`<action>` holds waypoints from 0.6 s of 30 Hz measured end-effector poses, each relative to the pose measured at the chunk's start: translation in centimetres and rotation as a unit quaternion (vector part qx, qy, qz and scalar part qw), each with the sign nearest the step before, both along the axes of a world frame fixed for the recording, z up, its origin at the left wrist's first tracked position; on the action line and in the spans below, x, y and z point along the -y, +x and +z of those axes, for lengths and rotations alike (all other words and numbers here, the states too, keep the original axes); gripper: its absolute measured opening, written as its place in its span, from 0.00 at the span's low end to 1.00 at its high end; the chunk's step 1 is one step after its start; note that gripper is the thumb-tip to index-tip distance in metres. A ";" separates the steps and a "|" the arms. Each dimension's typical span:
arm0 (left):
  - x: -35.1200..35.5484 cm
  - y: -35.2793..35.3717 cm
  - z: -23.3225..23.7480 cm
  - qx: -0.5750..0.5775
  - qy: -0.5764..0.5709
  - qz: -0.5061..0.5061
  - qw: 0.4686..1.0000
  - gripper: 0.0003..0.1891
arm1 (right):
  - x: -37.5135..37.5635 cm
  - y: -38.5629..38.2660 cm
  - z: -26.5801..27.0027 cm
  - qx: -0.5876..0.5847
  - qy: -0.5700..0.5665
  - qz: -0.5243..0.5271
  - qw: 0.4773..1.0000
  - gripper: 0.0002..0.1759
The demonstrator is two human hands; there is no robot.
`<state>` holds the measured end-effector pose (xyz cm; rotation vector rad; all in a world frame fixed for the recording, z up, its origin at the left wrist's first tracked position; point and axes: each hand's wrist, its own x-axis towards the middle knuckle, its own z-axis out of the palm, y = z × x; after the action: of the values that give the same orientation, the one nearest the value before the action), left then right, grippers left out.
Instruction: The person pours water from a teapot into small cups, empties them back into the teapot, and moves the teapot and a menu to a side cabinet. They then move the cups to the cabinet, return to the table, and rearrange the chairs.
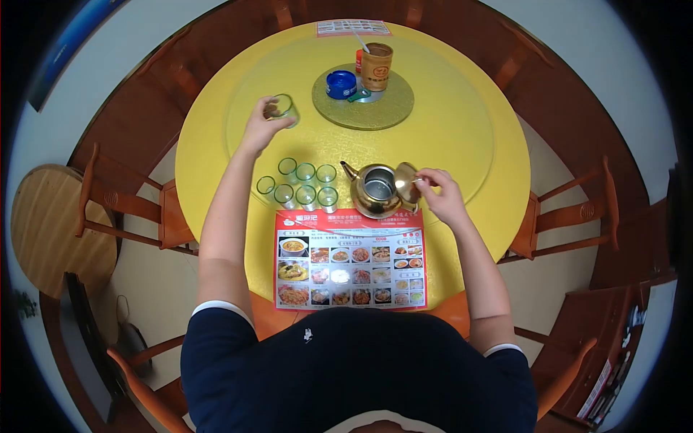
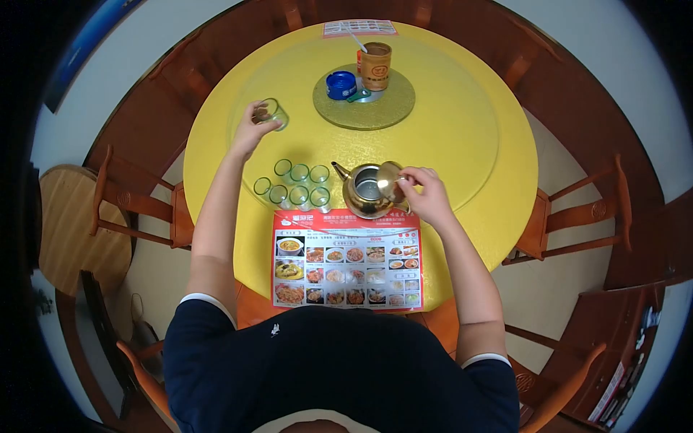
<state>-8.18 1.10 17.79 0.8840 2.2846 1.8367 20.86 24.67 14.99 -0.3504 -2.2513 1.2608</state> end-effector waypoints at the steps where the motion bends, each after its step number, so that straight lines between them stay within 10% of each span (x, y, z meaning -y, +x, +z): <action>1: 1.2 -1.2 -0.8 0.000 -0.046 0.032 0.998 0.31 | 0.2 -1.4 -0.4 0.030 0.066 0.029 0.997 0.09; 18: 7.9 -6.9 -12.7 0.120 -0.230 0.104 0.960 0.31 | 1.3 -7.6 -3.8 0.200 0.224 0.099 0.949 0.11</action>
<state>-15.05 -6.79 5.07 0.3429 2.5521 1.2852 13.27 23.41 11.22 -0.2245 -2.8950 0.7733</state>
